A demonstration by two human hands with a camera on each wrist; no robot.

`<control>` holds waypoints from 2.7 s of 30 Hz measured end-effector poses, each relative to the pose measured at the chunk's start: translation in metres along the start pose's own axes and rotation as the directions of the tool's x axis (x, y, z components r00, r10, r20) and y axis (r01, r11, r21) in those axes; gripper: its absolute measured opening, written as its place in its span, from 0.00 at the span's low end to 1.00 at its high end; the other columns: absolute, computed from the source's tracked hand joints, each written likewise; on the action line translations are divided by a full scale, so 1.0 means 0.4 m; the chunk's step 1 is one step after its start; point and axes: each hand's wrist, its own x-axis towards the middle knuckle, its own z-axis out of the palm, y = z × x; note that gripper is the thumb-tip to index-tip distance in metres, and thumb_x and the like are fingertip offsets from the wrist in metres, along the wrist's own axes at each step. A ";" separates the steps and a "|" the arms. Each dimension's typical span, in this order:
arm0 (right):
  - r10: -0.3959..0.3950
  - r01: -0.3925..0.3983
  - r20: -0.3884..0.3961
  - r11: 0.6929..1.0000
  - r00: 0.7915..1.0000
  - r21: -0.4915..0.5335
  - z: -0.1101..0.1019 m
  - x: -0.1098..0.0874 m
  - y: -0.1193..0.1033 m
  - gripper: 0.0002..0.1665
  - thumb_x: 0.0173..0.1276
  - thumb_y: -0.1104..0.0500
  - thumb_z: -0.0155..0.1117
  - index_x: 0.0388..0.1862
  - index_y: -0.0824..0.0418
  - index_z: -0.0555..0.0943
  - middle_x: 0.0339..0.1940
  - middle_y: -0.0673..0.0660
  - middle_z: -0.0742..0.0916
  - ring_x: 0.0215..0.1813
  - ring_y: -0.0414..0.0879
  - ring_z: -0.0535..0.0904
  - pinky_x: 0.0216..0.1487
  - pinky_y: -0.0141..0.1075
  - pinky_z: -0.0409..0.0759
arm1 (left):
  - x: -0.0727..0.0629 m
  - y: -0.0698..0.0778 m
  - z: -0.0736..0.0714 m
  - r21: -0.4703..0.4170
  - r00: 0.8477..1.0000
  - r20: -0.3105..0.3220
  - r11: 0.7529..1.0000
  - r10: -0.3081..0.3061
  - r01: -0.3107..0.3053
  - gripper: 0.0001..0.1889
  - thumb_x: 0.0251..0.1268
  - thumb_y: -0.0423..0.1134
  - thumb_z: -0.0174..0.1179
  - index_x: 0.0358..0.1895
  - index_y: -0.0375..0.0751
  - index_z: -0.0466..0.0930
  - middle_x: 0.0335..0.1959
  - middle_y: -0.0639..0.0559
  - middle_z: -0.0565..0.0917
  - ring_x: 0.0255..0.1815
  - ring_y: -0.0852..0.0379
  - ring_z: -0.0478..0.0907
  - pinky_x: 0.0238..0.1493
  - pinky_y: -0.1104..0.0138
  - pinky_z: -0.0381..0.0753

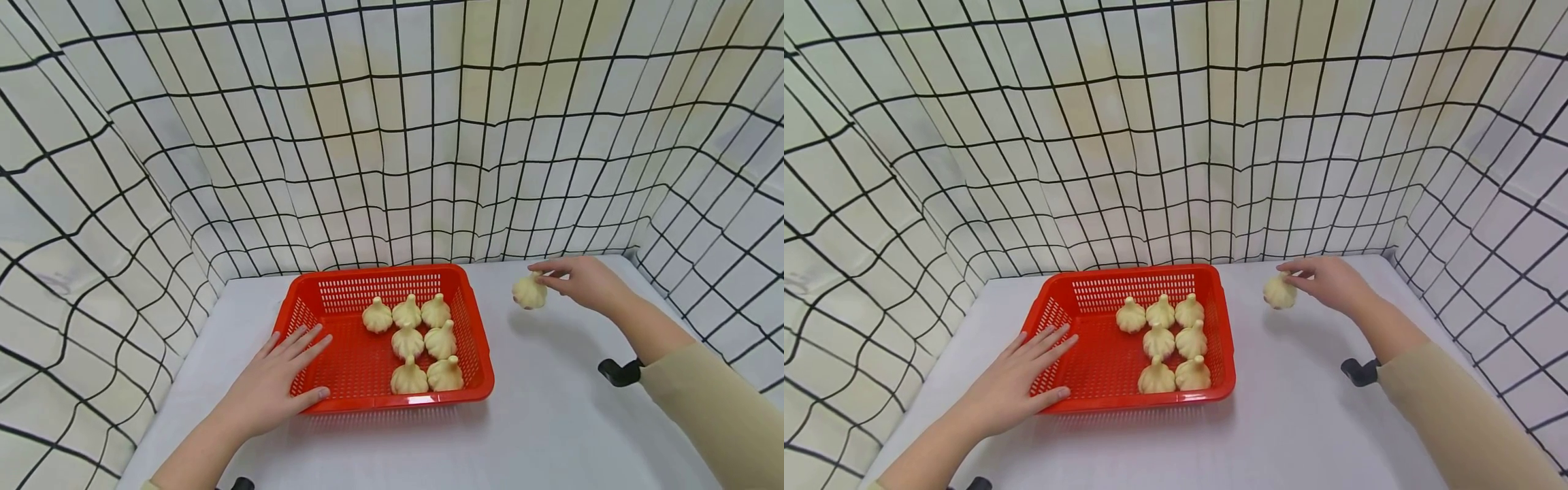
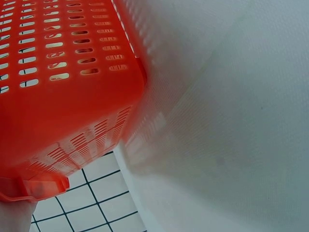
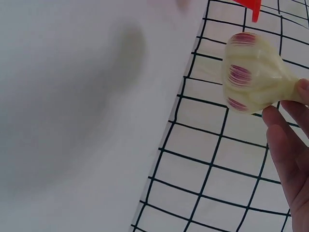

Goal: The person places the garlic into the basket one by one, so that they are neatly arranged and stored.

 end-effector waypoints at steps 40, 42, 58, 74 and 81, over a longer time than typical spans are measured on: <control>-0.301 0.299 0.080 0.954 0.950 0.030 0.043 0.188 -0.377 0.16 0.71 0.50 0.65 0.55 0.49 0.85 0.47 0.48 0.87 0.47 0.45 0.82 0.44 0.38 0.84 | 0.001 0.000 0.001 0.004 1.000 -0.008 1.000 0.009 -0.009 0.42 0.61 0.65 0.61 0.77 0.57 0.61 0.79 0.55 0.58 0.78 0.44 0.54 0.76 0.43 0.44; -0.333 0.333 0.102 0.943 0.937 0.020 0.051 0.196 -0.397 0.15 0.71 0.50 0.65 0.54 0.50 0.85 0.47 0.47 0.87 0.46 0.44 0.82 0.46 0.38 0.84 | 0.001 0.001 0.000 0.001 1.000 -0.007 1.000 0.010 -0.010 0.42 0.61 0.65 0.61 0.77 0.58 0.61 0.79 0.55 0.58 0.78 0.43 0.54 0.76 0.43 0.44; -0.516 0.557 0.279 0.826 0.810 -0.089 0.108 0.240 -0.534 0.11 0.73 0.52 0.63 0.50 0.49 0.85 0.43 0.42 0.88 0.44 0.36 0.82 0.46 0.32 0.79 | 0.002 0.004 -0.004 0.002 1.000 -0.011 1.000 0.016 -0.016 0.42 0.60 0.65 0.62 0.76 0.56 0.62 0.78 0.54 0.59 0.78 0.44 0.54 0.76 0.43 0.45; -0.536 0.644 0.415 0.744 0.735 -0.179 0.203 0.244 -0.600 0.09 0.72 0.53 0.63 0.49 0.50 0.84 0.43 0.43 0.86 0.46 0.38 0.80 0.48 0.33 0.78 | 0.001 0.002 -0.002 0.005 1.000 -0.010 1.000 0.013 -0.013 0.41 0.61 0.65 0.61 0.76 0.56 0.63 0.78 0.54 0.59 0.78 0.44 0.54 0.76 0.43 0.45; -0.513 0.652 0.471 0.732 0.718 -0.197 0.239 0.246 -0.604 0.11 0.73 0.52 0.63 0.51 0.49 0.84 0.45 0.43 0.86 0.47 0.38 0.80 0.49 0.32 0.79 | 0.003 0.005 -0.004 0.001 1.000 -0.004 1.000 0.008 -0.008 0.41 0.61 0.64 0.62 0.76 0.56 0.63 0.78 0.54 0.59 0.78 0.43 0.54 0.76 0.43 0.45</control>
